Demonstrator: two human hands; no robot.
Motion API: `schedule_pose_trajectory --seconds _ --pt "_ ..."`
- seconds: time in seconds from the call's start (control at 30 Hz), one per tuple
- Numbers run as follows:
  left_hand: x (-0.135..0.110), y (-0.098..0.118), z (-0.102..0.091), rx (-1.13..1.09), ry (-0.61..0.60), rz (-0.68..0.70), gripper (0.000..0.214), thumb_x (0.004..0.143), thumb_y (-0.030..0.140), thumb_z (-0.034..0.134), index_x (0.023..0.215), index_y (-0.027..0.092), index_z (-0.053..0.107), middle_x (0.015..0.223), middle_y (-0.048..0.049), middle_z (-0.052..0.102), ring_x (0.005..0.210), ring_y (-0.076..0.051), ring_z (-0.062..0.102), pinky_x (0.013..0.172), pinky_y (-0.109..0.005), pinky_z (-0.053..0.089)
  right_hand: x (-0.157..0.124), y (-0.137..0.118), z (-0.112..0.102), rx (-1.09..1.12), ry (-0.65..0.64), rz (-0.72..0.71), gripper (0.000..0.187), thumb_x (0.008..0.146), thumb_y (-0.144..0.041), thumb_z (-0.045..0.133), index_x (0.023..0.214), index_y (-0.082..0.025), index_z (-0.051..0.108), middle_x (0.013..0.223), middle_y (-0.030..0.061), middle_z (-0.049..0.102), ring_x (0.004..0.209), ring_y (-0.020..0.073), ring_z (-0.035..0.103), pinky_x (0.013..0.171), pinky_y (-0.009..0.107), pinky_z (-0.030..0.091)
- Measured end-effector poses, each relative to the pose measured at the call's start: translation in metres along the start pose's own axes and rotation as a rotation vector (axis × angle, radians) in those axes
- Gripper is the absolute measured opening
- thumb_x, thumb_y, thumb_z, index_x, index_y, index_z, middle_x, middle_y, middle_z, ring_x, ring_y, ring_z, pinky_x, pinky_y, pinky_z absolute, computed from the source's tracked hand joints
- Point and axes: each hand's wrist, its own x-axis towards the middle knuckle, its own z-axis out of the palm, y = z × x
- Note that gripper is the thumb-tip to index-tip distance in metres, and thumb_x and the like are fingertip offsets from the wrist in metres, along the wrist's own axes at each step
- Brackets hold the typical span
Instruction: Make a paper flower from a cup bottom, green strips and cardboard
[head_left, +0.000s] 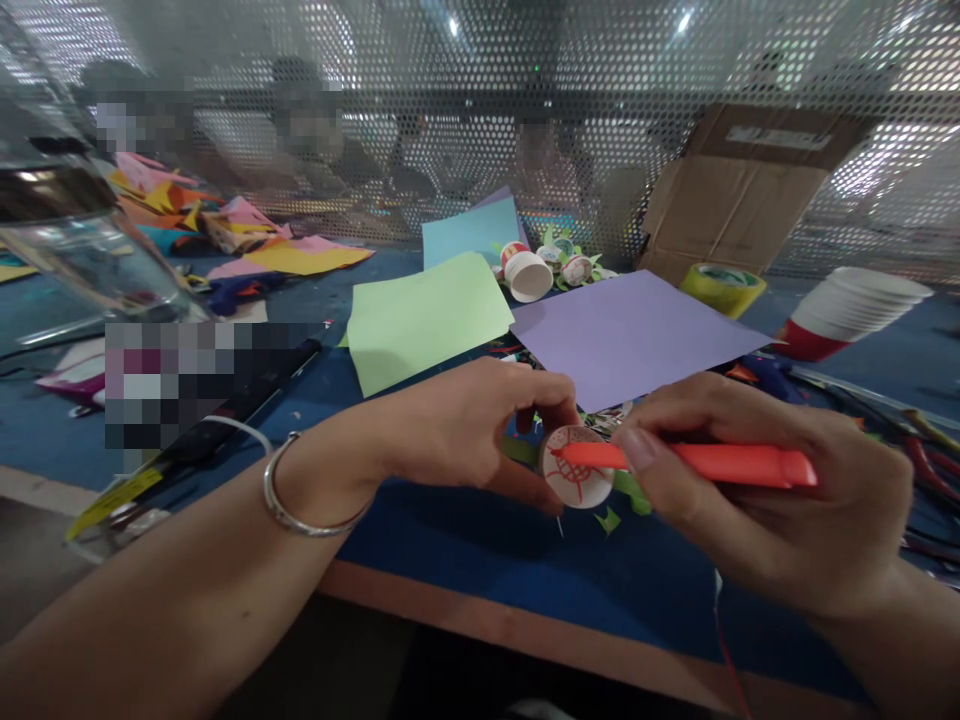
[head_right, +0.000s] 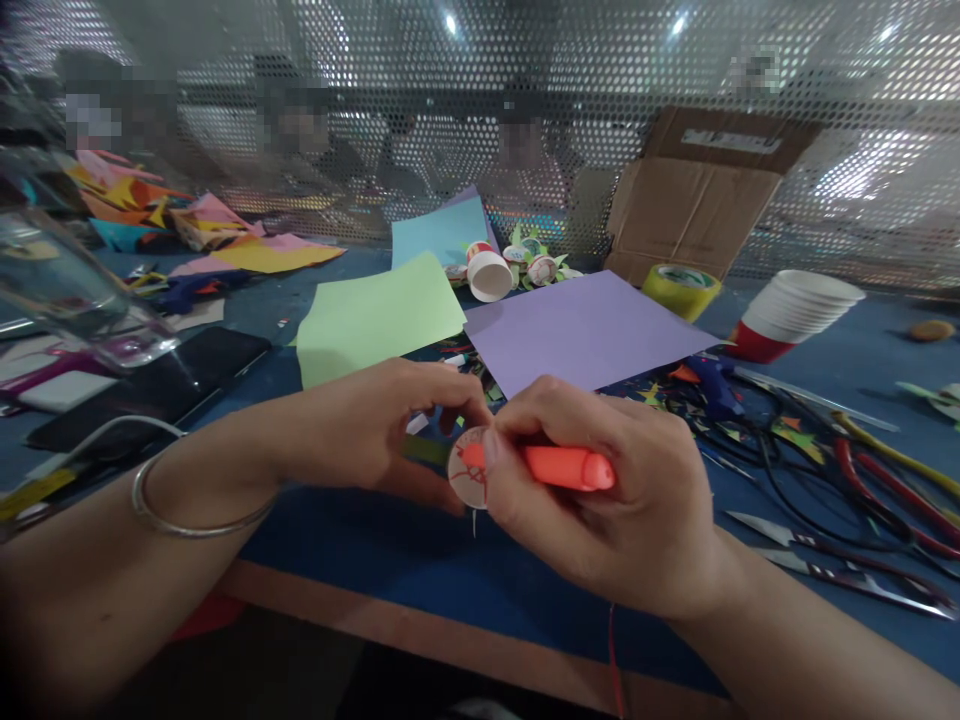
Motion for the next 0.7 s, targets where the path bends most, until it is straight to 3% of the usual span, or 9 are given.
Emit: schedule_pose_trajectory --seconds 0.57,0.7 --pt "0.002 0.0037 0.0001 0.095 0.063 0.043 0.036 0.078 0.044 0.078 0.101 0.019 0.067 0.094 -0.0018 0.068 0.083 -0.016 0.058 0.07 -0.027 0.04 0.0007 0.0001 -0.0028 0.014 -0.038 -0.029 0.014 0.082 -0.01 0.066 0.08 -0.024 0.066 0.064 -0.0069 0.069 0.046 0.0058 0.056 0.045 0.021 0.044" --pt "0.0021 0.0043 0.0002 0.093 0.073 0.053 0.035 0.078 0.044 0.078 0.099 0.019 0.067 0.093 -0.0021 0.067 0.083 -0.016 0.058 0.071 -0.027 0.04 0.0007 0.0003 -0.0034 -0.006 -0.056 -0.023 0.014 0.084 -0.011 0.065 0.08 -0.024 0.065 0.065 -0.0065 0.07 0.045 0.0066 0.056 0.04 0.022 0.039"
